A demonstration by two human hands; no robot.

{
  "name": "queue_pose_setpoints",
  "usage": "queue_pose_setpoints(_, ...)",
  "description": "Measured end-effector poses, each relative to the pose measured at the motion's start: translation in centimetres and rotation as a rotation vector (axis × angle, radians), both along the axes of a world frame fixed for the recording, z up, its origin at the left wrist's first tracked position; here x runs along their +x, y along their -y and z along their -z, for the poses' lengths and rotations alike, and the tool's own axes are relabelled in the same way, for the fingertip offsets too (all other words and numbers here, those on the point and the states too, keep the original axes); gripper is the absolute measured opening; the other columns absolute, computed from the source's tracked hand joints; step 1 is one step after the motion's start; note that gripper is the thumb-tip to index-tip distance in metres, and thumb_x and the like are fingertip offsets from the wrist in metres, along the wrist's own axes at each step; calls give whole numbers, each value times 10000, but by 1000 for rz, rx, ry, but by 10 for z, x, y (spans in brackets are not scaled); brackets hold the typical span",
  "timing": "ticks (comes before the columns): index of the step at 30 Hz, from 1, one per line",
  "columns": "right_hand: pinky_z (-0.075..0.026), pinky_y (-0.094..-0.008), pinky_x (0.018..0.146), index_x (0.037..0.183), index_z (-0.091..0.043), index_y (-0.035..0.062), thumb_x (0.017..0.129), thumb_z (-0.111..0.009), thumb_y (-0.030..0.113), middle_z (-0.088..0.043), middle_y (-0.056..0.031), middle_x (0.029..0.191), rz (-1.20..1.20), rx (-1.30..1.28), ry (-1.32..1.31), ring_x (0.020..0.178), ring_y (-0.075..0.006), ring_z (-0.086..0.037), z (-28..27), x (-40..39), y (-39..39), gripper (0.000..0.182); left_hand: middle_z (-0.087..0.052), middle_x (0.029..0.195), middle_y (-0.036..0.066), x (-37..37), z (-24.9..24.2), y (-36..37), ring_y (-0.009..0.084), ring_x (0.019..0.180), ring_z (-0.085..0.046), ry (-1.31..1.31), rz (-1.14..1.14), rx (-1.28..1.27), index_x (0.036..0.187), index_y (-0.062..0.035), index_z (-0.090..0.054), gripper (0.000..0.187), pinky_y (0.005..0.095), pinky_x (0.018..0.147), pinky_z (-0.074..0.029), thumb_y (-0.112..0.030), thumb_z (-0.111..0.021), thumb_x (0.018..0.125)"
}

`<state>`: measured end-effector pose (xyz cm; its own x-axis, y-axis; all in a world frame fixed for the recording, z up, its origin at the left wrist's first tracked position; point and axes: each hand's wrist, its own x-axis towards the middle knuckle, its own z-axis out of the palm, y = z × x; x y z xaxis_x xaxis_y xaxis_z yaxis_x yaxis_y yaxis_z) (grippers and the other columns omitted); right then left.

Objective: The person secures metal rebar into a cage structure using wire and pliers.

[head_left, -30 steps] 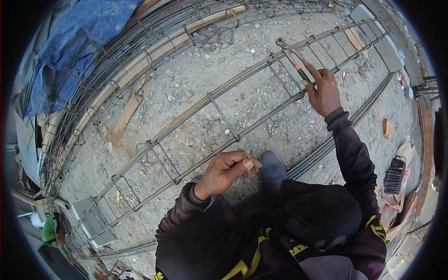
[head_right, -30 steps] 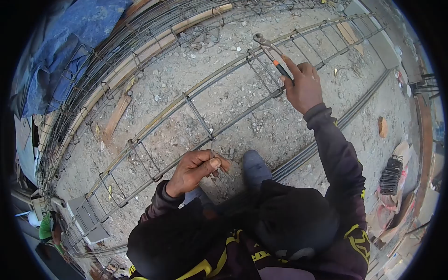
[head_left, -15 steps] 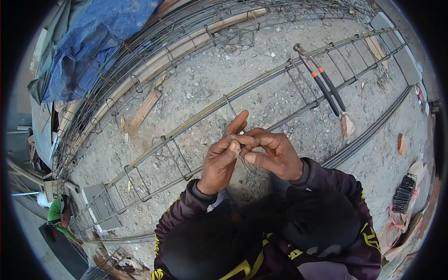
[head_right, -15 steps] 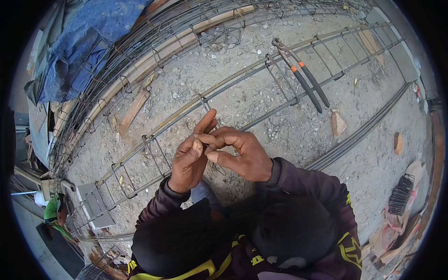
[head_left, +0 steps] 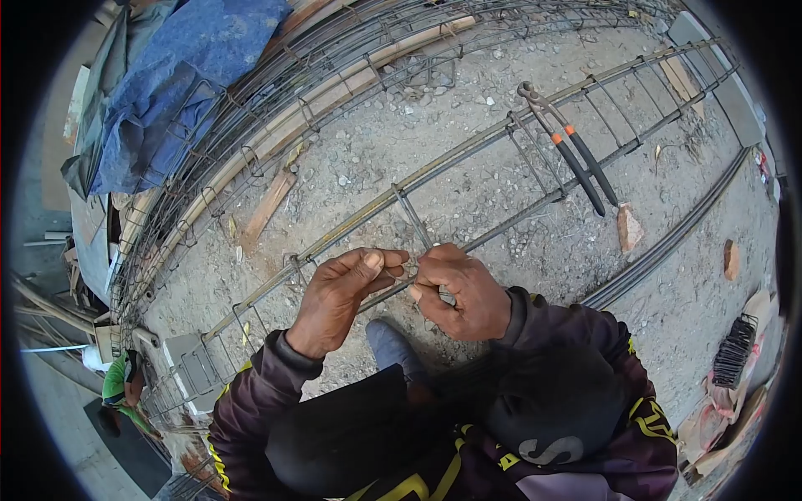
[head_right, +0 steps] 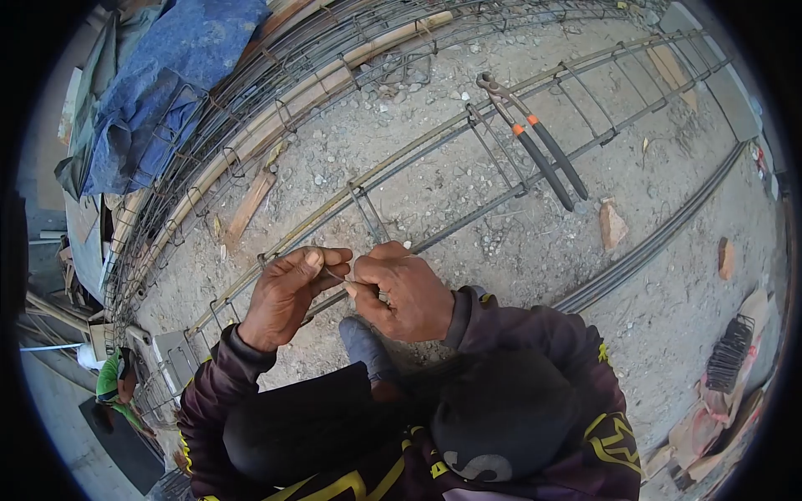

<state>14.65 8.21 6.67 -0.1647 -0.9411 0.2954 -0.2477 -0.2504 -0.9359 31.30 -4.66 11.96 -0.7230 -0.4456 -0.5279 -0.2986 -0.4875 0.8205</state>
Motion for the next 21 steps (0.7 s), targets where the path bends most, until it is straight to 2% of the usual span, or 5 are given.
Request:
queue_pose_setpoints(4,-462,-434,668,975,-575,24,929,-603,98,-612,-162,802,15,71,109,711,-256,-624,4,-4,3,92,-699,1147,99,-12,-3,14,161,1020,-628,162,58,-198,1106,-15,-695,312,351,964,-468,-284,-564,1017)
queue_pose_setpoints(7,-483,-405,585,1272,-511,24,953,-590,89,-646,-173,802,82,129,336,669,-240,-688,2,0,6,335,-702,1108,73,-11,18,25,152,971,-629,186,34,-253,1108,-19,-696,311,333,922,-483,-286,-566,1016)
queue_pose_setpoints(10,-477,-413,538,1250,-527,27,950,-596,86,-637,-145,696,-54,382,187,606,-264,-681,-5,-17,5,314,-703,1099,69,-17,28,23,145,934,-632,219,-9,-130,1108,-21,-696,313,322,890,-494,-290,-565,1017)
queue_pose_setpoints(17,-496,-467,519,927,-647,26,940,-588,167,-615,-173,581,-40,355,-578,541,-380,-634,-22,-27,30,154,-706,1009,55,-23,53,28,97,655,-633,233,-49,-50,1079,-34,-697,307,232,583,-503,-286,-527,1036)
queue_pose_setpoints(21,-498,-479,536,858,-617,13,904,-600,140,-610,-194,586,2,408,-520,558,-400,-631,-15,-22,48,136,-711,1042,94,-28,60,36,110,620,-633,276,-4,-1,1122,-16,-678,385,235,543,-506,-359,-534,1022)
